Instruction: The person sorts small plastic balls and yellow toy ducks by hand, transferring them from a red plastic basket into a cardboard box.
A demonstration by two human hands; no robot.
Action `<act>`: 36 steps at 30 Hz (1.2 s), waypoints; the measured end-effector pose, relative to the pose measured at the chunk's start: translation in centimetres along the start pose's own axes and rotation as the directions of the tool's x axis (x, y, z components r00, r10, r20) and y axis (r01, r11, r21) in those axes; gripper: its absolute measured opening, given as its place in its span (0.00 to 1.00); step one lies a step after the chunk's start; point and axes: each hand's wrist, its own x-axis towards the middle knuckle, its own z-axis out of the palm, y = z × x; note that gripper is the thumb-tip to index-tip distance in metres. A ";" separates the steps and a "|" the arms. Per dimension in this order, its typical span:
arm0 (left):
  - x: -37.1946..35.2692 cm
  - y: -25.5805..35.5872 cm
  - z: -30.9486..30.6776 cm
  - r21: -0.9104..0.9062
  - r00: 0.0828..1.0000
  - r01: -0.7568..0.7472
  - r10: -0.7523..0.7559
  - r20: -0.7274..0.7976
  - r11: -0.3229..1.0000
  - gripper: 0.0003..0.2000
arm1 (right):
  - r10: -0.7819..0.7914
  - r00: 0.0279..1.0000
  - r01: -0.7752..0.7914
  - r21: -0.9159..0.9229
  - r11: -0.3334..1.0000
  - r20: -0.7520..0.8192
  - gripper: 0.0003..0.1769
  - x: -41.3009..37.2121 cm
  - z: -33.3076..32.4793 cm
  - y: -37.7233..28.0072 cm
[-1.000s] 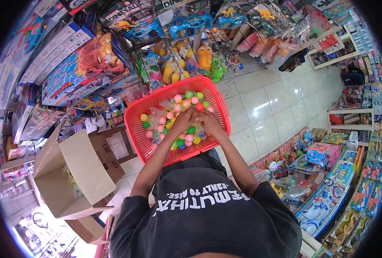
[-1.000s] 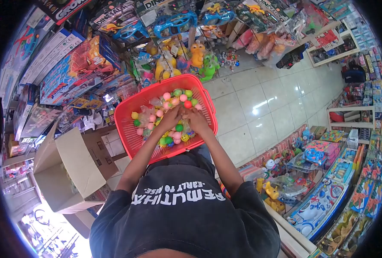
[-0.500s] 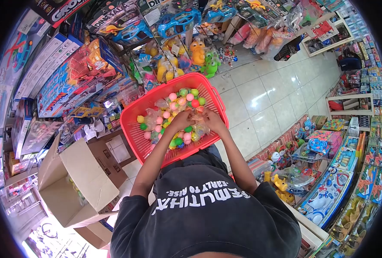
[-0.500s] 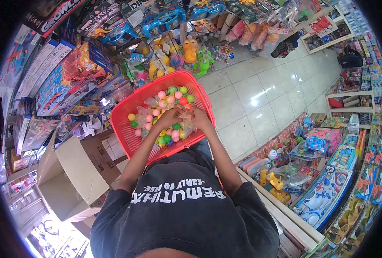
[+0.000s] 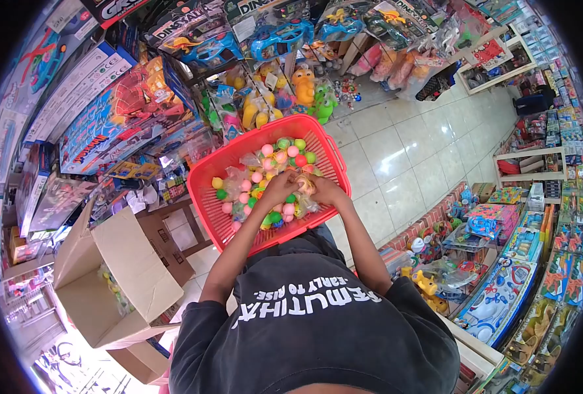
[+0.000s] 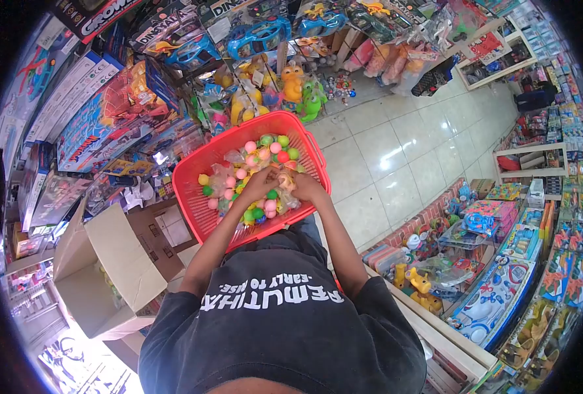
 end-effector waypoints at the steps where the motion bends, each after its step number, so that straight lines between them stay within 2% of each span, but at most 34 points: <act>1: -0.1 0.4 -0.1 -0.071 0.999 -0.024 0.021 -0.039 0.997 0.17 | -0.004 1.000 0.004 -0.004 1.000 0.000 0.33 0.0 0.1 0.3; 3: -0.1 0.2 -0.3 -0.140 0.996 -0.053 0.041 -0.084 0.989 0.15 | -0.111 0.994 0.105 0.345 0.933 -0.004 0.32 -0.1 0.1 0.3; 4: 0.2 -0.3 -0.3 -0.223 0.994 -0.061 0.038 -0.106 0.973 0.14 | -0.115 0.993 0.110 0.341 0.934 -0.005 0.32 -0.2 0.0 -0.1; 5: 0.4 -0.9 -0.2 -0.304 0.991 -0.071 0.034 -0.126 0.950 0.13 | -0.096 0.995 0.077 0.464 0.883 0.018 0.32 -0.4 -0.1 -0.5; 6: 0.1 -0.4 -0.6 -0.302 0.991 -0.075 0.036 -0.131 0.950 0.13 | -0.079 0.996 0.040 0.577 0.815 0.043 0.31 -0.6 -0.4 -1.1; 7: -0.2 0.2 -1.0 -0.420 0.996 -0.025 -0.013 -0.087 0.907 0.13 | -0.083 0.996 0.045 0.575 0.817 0.040 0.31 -0.6 -0.6 -1.5; 8: -0.5 0.7 -1.4 -0.529 0.998 0.029 -0.056 -0.036 0.848 0.13 | -0.069 0.996 0.011 0.654 0.756 0.063 0.29 -0.6 -0.7 -1.9; 9: -0.8 0.9 -1.7 -0.527 0.998 0.025 -0.054 -0.040 0.849 0.13 | -0.058 0.994 -0.024 0.726 0.687 0.088 0.27 -0.6 -0.8 -2.2; 11: -1.3 1.2 -2.5 -0.610 0.999 0.044 -0.040 0.019 0.791 0.15 | -0.048 0.995 -0.031 0.748 0.663 0.083 0.25 -0.5 -1.1 -2.7; 13: -2.8 3.3 -3.6 -0.648 1.000 0.012 -0.016 0.001 0.761 0.16 | -0.039 0.996 -0.039 0.771 0.635 0.082 0.24 -0.5 -1.2 -3.6; 14: -3.6 4.4 -4.2 -0.687 1.000 -0.016 0.010 -0.014 0.727 0.17 | -0.066 0.995 -0.024 0.838 0.545 0.071 0.24 -0.5 -1.1 -4.2; 15: -4.2 5.3 -4.8 -0.684 1.000 -0.020 0.008 -0.020 0.730 0.17 | -0.092 0.994 -0.011 0.895 0.447 0.058 0.25 -0.5 -1.1 -5.0; 16: -4.9 6.1 -5.4 -0.644 0.997 -0.073 0.078 -0.021 0.761 0.18 | -0.046 0.998 -0.022 0.936 0.350 0.041 0.22 -0.7 -1.0 -6.0; 17: -5.3 6.4 -5.8 -0.603 0.989 -0.128 0.147 -0.018 0.788 0.18 | -0.055 0.998 -0.019 0.936 0.351 0.041 0.22 -0.6 -1.0 -6.4; 18: -5.8 6.4 -6.0 -0.598 0.989 -0.132 0.148 -0.023 0.791 0.18 | -0.041 0.998 -0.039 0.938 0.346 0.057 0.21 -0.5 -1.0 -6.7; 20: -6.7 6.3 -6.3 -0.371 0.975 -0.218 0.221 -0.036 0.903 0.19 | -0.032 0.997 -0.052 0.954 0.295 0.065 0.19 0.3 -0.2 -6.4; 24: -6.7 5.1 -5.9 -0.332 0.971 -0.226 0.187 -0.148 0.916 0.17 | -0.027 0.999 -0.030 0.940 0.339 0.042 0.21 0.0 -0.2 -8.0; 26: -6.6 4.4 -5.9 -0.381 0.956 -0.244 0.156 -0.248 0.892 0.12 | -0.079 0.997 0.036 0.915 0.401 -0.005 0.22 -0.2 -0.5 -8.8; 30: -7.1 4.4 -6.6 -0.313 0.956 -0.179 0.089 -0.280 0.933 0.11 | -0.103 0.994 0.079 0.859 0.506 -0.031 0.22 -0.3 -0.9 -9.5; 32: -7.3 4.2 -6.6 -0.301 0.916 -0.204 0.074 -0.394 0.931 0.10 | -0.215 0.967 0.229 0.833 0.503 -0.135 0.22 -0.1 -0.8 -9.4; 33: -7.1 4.4 -6.8 -0.301 0.916 -0.207 0.076 -0.394 0.931 0.10 | -0.215 0.967 0.230 0.832 0.505 -0.136 0.22 0.0 -0.6 -9.1; 35: -6.9 4.6 -7.4 0.023 0.727 -0.472 0.404 -0.556 0.881 0.09 | -0.179 0.982 0.152 0.843 0.517 -0.067 0.23 0.4 -0.2 -8.1; 36: -7.2 5.0 -7.8 0.023 0.725 -0.472 0.403 -0.559 0.881 0.09 | -0.181 0.981 0.151 0.842 0.518 -0.065 0.23 0.4 0.0 -7.8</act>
